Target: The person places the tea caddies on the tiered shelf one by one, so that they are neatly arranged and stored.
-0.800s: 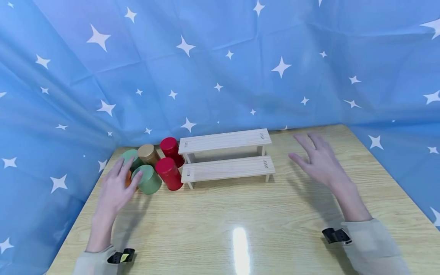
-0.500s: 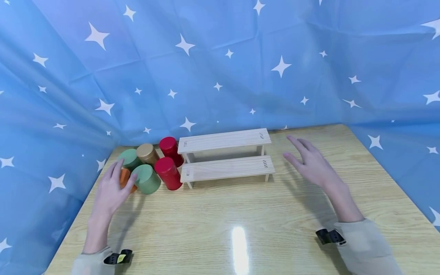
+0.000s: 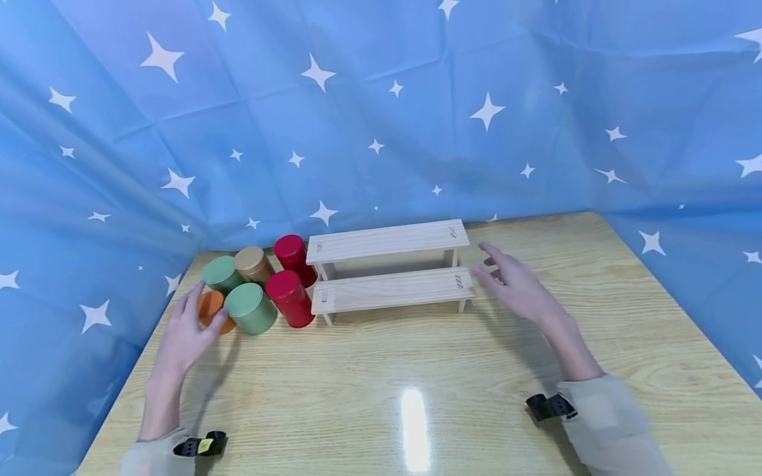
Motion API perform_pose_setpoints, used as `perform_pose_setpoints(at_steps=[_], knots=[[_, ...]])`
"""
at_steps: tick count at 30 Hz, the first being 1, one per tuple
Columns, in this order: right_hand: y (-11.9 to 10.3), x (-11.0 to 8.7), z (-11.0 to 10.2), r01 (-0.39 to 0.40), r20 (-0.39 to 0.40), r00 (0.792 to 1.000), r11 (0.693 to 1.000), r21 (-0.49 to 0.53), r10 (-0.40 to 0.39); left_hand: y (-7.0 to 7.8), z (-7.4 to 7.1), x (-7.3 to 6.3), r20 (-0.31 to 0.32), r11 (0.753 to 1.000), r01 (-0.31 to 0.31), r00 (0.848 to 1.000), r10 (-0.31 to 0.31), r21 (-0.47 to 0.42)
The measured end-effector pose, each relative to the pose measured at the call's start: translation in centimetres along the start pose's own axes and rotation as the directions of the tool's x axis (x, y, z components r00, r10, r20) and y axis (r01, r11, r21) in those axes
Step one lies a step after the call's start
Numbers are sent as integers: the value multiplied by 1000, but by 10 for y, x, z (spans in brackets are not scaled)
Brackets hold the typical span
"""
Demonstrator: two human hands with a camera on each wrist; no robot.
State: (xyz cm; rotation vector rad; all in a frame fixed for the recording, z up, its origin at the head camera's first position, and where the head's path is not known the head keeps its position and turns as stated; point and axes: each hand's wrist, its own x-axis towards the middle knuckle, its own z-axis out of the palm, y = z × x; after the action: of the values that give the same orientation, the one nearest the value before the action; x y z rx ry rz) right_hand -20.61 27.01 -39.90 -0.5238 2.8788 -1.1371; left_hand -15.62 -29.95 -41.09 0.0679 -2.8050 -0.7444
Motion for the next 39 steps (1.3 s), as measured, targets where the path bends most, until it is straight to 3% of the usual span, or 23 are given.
perform_pose_setpoints(at_steps=[8, 14, 23, 33, 39], knots=[[-1, 5, 11, -29, 36, 999, 999, 38, 28, -4, -2, 1, 76, 999, 38, 996, -36, -20], [-1, 9, 18, -42, 58, 998, 996, 84, 37, -9, -1, 6, 117, 994, 100, 989, -95, -38], [3, 12, 24, -59, 78, 995, 997, 52, 55, -15, 2, 9, 156, 980, 177, 975, -161, -92], [5, 12, 24, -74, 92, 994, 994, 77, 66, -20, 2, 10, 58, 976, 118, 992, -109, -182], [5, 12, 25, -81, 94, 993, 992, 95, 72, -19, 1, 8, -16, 972, 115, 993, -120, -204]])
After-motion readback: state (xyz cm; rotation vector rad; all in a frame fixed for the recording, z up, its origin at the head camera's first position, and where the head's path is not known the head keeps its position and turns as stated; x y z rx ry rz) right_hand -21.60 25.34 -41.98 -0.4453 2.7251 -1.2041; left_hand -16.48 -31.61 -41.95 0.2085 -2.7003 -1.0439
